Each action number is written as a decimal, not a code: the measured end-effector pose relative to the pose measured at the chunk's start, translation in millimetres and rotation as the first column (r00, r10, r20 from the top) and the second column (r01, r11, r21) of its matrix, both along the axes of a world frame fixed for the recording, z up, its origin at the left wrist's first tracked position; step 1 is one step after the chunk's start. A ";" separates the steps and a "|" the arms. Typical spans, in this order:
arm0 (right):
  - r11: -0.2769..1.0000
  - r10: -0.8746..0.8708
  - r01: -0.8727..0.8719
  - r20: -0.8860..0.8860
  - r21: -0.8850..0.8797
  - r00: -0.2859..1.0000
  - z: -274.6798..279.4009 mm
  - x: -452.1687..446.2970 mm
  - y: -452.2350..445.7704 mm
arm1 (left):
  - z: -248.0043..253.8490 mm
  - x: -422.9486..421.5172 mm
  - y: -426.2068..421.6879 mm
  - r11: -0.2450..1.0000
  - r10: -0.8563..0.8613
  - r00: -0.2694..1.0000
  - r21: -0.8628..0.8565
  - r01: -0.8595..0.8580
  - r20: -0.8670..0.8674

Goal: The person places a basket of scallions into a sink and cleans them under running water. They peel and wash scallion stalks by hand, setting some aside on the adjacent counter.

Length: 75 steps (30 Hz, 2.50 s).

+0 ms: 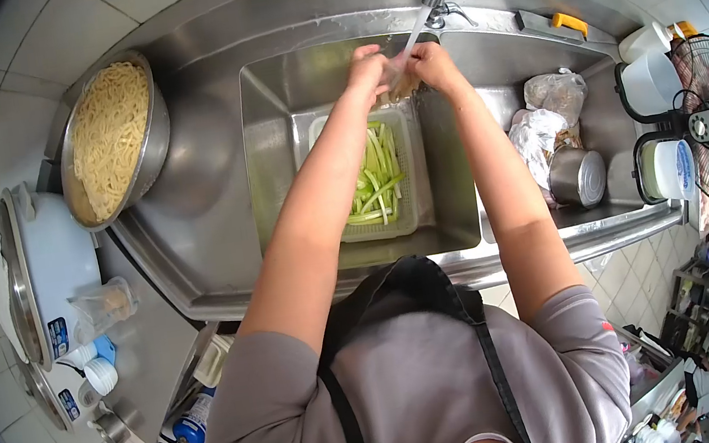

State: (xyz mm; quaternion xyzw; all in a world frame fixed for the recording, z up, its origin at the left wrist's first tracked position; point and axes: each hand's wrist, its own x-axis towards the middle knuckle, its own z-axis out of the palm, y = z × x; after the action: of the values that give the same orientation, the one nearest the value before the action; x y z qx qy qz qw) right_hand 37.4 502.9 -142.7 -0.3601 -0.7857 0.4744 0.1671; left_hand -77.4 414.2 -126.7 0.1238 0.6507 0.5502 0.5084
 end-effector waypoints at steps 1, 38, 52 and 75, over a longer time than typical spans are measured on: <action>0.999 0.001 -0.001 -0.009 0.034 1.000 1.2 -0.4 -0.6 | -6.6 -0.6 1.4 0.996 -0.081 0.964 0.016 0.088 -0.253; 0.912 -0.130 -0.087 -0.484 -0.400 0.865 2.3 -3.9 -6.2 | 36.7 -61.8 -0.8 0.843 -0.139 0.960 0.537 -0.015 0.245; 0.863 -0.414 0.010 -0.696 -0.505 0.587 52.1 -6.9 -95.5 | -4.2 22.4 -6.3 0.865 -0.012 0.498 0.258 -0.429 0.867; 0.768 0.635 -0.633 0.254 -0.100 0.730 42.3 -55.9 -166.6 | 33.1 79.0 -159.3 0.532 -0.243 -0.247 -0.342 0.774 -0.938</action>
State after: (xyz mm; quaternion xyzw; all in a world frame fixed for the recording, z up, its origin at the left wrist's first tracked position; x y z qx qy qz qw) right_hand -18.5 336.3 -100.4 -0.1330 -0.8749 0.4512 -0.1155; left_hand 1.6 254.9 -93.6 0.8215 0.5449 0.1458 0.0841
